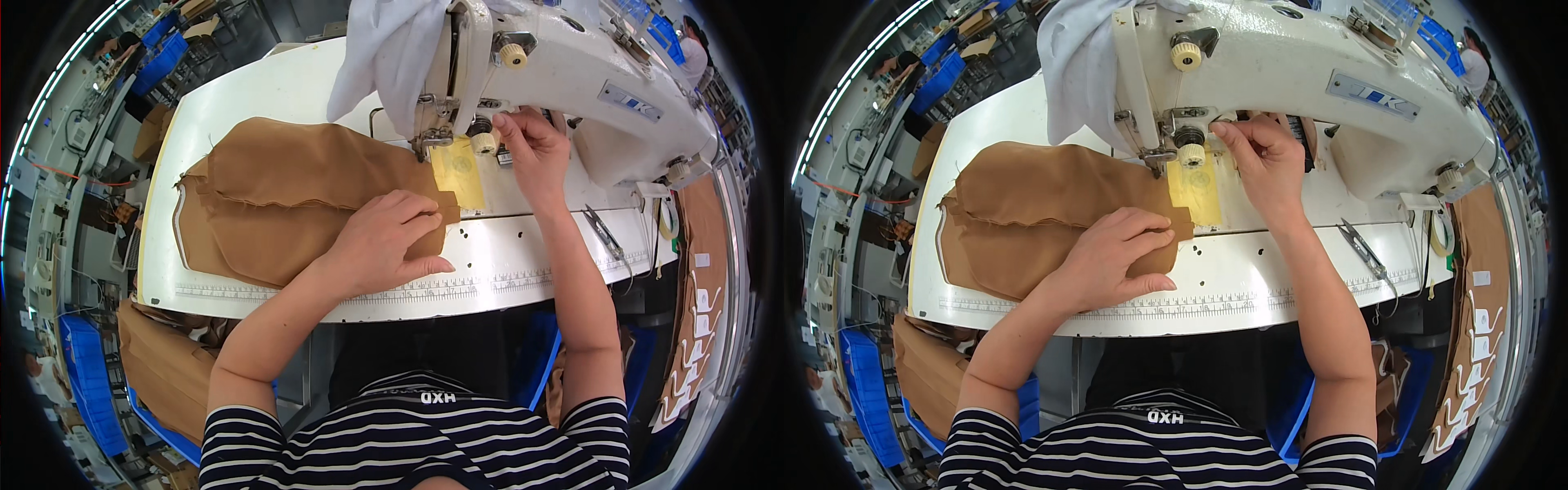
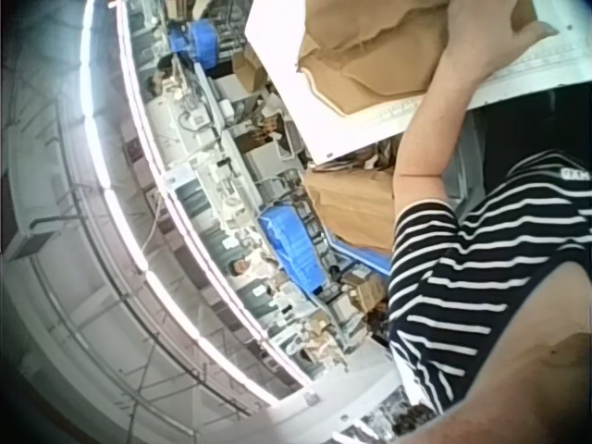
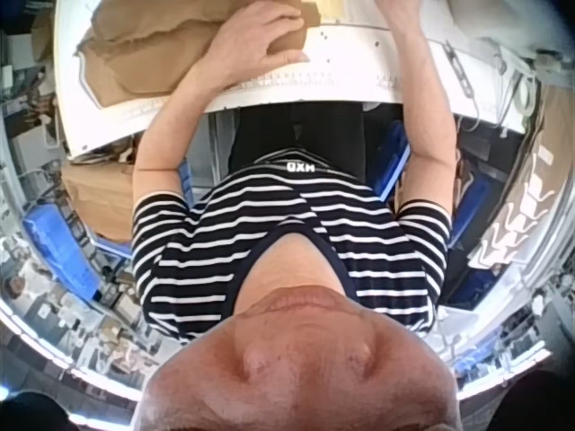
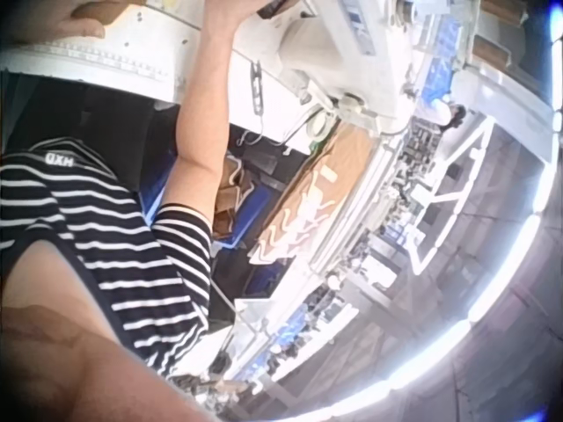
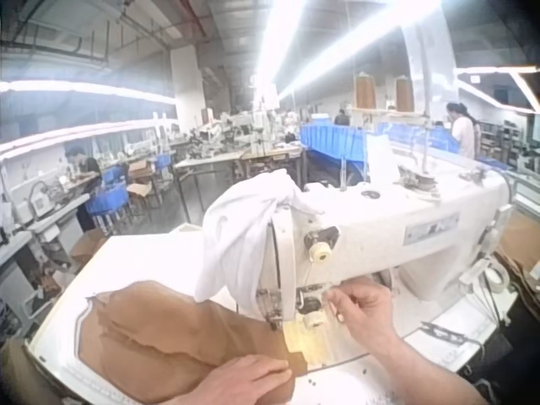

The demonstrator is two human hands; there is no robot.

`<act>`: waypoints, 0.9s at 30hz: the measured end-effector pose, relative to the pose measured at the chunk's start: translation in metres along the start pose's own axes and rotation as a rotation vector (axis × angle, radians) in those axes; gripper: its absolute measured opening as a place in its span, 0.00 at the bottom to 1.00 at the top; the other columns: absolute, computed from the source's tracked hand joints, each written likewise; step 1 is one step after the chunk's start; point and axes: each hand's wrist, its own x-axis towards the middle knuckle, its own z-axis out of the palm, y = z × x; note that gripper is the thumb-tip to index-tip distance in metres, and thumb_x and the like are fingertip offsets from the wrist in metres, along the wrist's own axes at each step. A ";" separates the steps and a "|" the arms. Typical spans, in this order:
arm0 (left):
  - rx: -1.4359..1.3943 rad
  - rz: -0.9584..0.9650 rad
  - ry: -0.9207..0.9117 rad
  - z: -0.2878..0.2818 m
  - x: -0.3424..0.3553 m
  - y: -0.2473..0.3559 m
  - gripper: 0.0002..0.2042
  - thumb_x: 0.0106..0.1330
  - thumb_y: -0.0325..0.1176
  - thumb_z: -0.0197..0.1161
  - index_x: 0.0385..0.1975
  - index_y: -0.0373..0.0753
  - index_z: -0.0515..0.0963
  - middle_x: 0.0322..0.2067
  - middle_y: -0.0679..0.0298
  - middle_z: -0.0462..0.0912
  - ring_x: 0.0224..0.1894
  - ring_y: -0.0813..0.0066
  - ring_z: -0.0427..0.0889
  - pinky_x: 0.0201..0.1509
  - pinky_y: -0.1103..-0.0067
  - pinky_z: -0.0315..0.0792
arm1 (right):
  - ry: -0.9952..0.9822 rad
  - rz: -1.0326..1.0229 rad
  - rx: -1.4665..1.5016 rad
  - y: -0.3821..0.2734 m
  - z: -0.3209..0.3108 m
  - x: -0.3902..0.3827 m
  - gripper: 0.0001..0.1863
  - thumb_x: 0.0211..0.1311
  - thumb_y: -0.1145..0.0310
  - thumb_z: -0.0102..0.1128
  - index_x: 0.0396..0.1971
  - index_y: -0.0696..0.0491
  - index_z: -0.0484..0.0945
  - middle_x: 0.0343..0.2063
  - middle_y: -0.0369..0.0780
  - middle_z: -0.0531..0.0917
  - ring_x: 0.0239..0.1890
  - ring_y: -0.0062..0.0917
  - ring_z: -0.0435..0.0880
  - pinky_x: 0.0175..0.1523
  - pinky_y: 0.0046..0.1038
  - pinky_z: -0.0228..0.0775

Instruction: The person sews brown fabric pieces together using an industrial sewing machine.

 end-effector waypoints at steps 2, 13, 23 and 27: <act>-0.001 0.005 0.007 0.000 0.000 0.001 0.28 0.59 0.53 0.69 0.48 0.34 0.79 0.51 0.57 0.77 0.54 0.56 0.75 0.59 0.65 0.70 | 0.023 -0.020 -0.005 -0.003 0.001 -0.003 0.10 0.61 0.67 0.72 0.29 0.60 0.86 0.20 0.31 0.77 0.25 0.14 0.66 0.30 0.20 0.58; 0.054 0.042 0.013 0.003 0.004 -0.010 0.30 0.59 0.54 0.68 0.53 0.36 0.77 0.54 0.58 0.76 0.57 0.56 0.74 0.64 0.63 0.67 | -0.600 -0.434 -0.307 -0.006 0.006 -0.032 0.10 0.53 0.75 0.68 0.37 0.52 0.86 0.39 0.35 0.83 0.40 0.31 0.79 0.47 0.31 0.67; 0.027 -0.043 0.075 0.004 0.003 -0.011 0.30 0.60 0.53 0.68 0.52 0.32 0.77 0.54 0.56 0.77 0.58 0.56 0.74 0.63 0.66 0.70 | -0.584 -0.475 -0.229 -0.006 0.005 -0.031 0.04 0.49 0.76 0.70 0.28 0.55 0.85 0.32 0.35 0.82 0.38 0.31 0.79 0.42 0.32 0.74; -0.057 -0.098 0.064 0.003 0.006 -0.012 0.30 0.61 0.52 0.69 0.52 0.30 0.77 0.53 0.55 0.77 0.56 0.55 0.74 0.60 0.68 0.72 | -0.591 -0.463 -0.213 -0.004 0.004 -0.032 0.04 0.49 0.76 0.69 0.27 0.55 0.85 0.32 0.35 0.82 0.39 0.31 0.80 0.43 0.32 0.74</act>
